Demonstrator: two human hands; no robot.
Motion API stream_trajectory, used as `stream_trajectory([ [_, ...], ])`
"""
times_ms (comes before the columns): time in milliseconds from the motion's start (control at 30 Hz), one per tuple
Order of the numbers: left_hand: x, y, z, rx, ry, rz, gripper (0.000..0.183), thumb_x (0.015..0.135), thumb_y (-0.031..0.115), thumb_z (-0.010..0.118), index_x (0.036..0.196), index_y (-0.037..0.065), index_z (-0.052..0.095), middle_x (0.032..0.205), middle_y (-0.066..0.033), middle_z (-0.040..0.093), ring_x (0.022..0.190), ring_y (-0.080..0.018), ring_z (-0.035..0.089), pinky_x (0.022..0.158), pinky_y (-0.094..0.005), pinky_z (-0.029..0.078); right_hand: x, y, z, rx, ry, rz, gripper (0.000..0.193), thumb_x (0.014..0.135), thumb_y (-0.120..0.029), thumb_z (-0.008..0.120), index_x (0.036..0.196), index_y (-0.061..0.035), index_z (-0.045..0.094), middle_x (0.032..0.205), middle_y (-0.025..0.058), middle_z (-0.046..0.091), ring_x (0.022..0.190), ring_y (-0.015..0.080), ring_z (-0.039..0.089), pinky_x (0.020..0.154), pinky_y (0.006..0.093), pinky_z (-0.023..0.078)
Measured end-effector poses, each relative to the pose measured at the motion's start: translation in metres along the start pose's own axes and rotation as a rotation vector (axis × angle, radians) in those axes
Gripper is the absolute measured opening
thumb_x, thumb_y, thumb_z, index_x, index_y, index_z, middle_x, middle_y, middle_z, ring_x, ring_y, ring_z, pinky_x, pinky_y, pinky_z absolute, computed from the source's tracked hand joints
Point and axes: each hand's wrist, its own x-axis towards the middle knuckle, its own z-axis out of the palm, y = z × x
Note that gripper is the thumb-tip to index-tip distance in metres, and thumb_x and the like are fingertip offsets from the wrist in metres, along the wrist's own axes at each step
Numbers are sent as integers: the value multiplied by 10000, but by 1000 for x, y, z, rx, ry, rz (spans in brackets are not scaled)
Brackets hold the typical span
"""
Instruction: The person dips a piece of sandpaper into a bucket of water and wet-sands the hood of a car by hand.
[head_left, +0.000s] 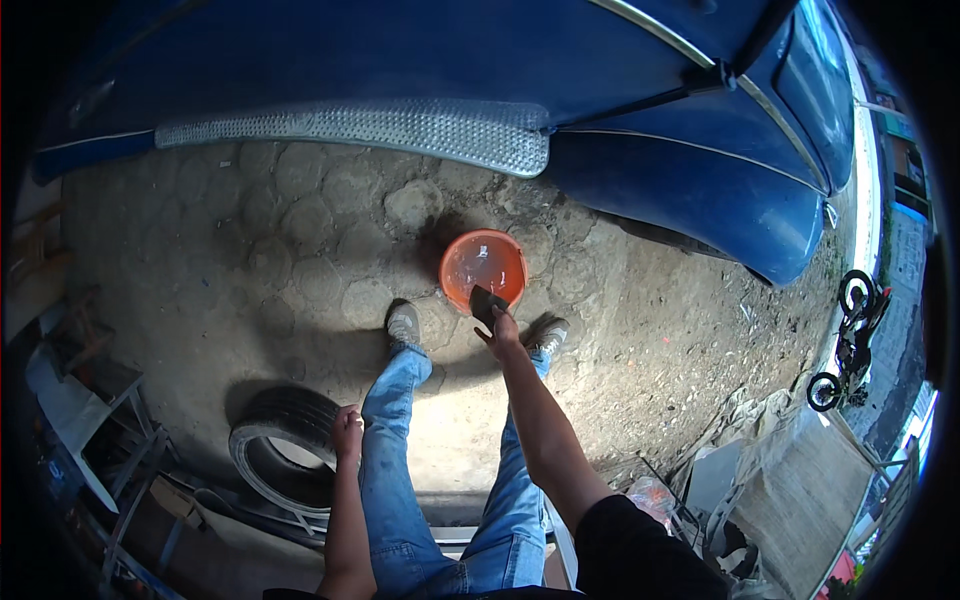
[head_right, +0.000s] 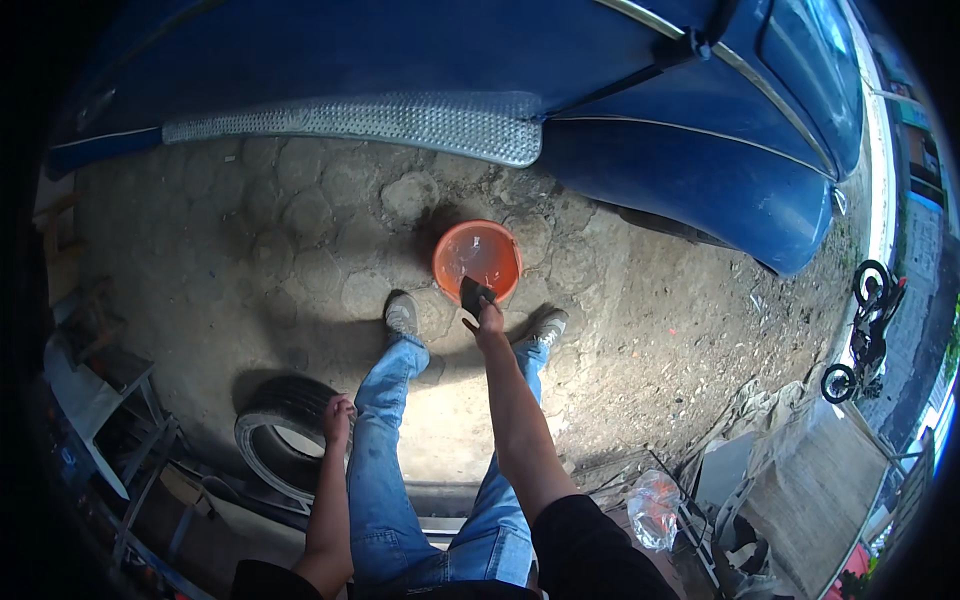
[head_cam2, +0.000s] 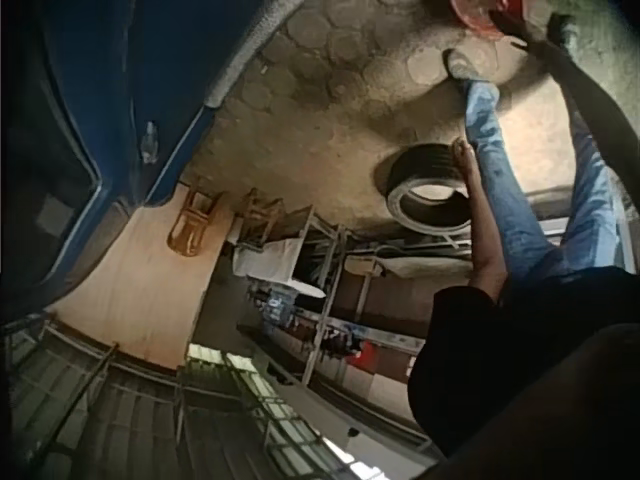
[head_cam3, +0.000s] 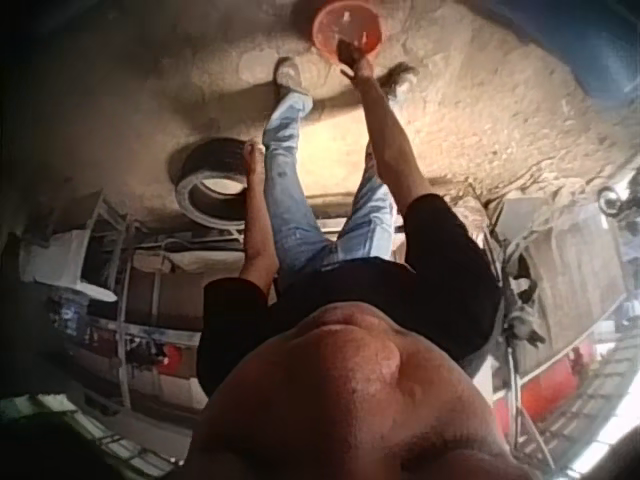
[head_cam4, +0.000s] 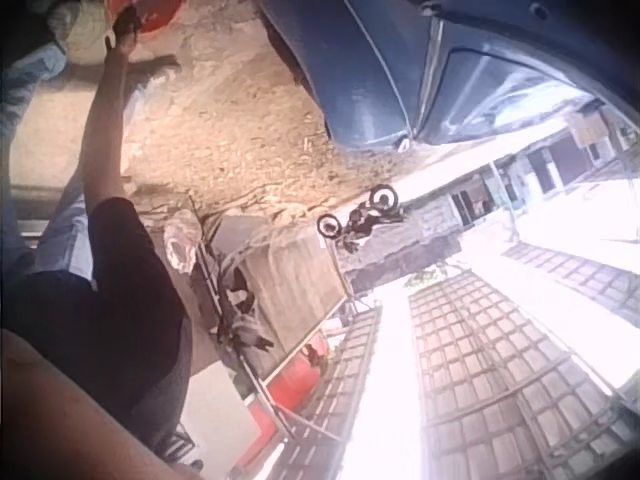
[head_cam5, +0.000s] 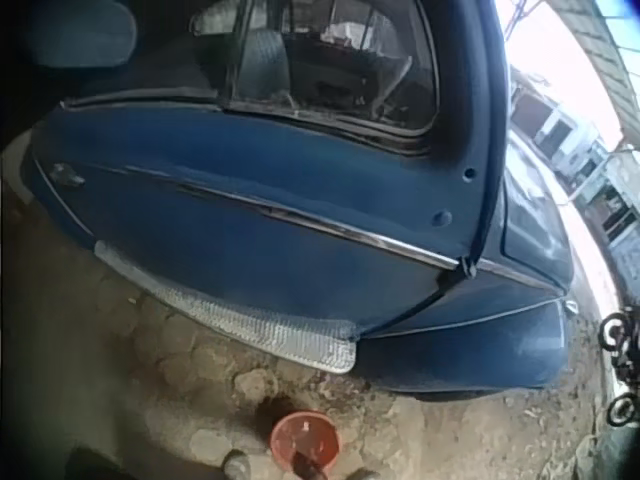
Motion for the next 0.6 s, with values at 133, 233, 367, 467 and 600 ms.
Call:
stream_trajectory([
  [133,-21,70,56,-28,-36,50,219,945,139,538,1096,54,673,873,-70,680,718,-142,630,680,-279,512,-74,-36,-40,127,46,10,315,936,-167,628,1243,-143,562,1206,49,619,1117,219,601,871,474,567],
  [233,-53,114,84,20,-70,90,180,949,130,559,1056,66,689,844,-71,680,674,-150,635,675,-275,518,-117,-64,-75,285,37,-2,339,906,-133,673,1228,-116,567,1183,62,621,1089,228,609,804,428,616],
  [367,-111,169,137,198,-138,159,168,962,158,574,1033,64,694,805,-58,681,667,-131,642,640,-284,525,-146,-122,-160,485,19,-38,319,893,-95,693,1189,-72,574,1137,100,619,1068,245,614,747,391,637],
  [467,-152,207,160,236,-123,234,156,946,156,592,1006,71,708,797,-61,692,664,-134,646,631,-285,524,-177,-181,-222,610,40,-79,316,862,-127,720,1142,-117,575,1083,98,615,960,243,611,711,388,629],
  [600,-161,253,200,437,-153,373,144,922,160,613,959,84,730,803,-65,709,656,-142,653,609,-292,523,-208,-257,-358,821,23,-259,275,866,-179,691,1113,-132,579,1048,78,621,961,233,586,754,393,540],
])
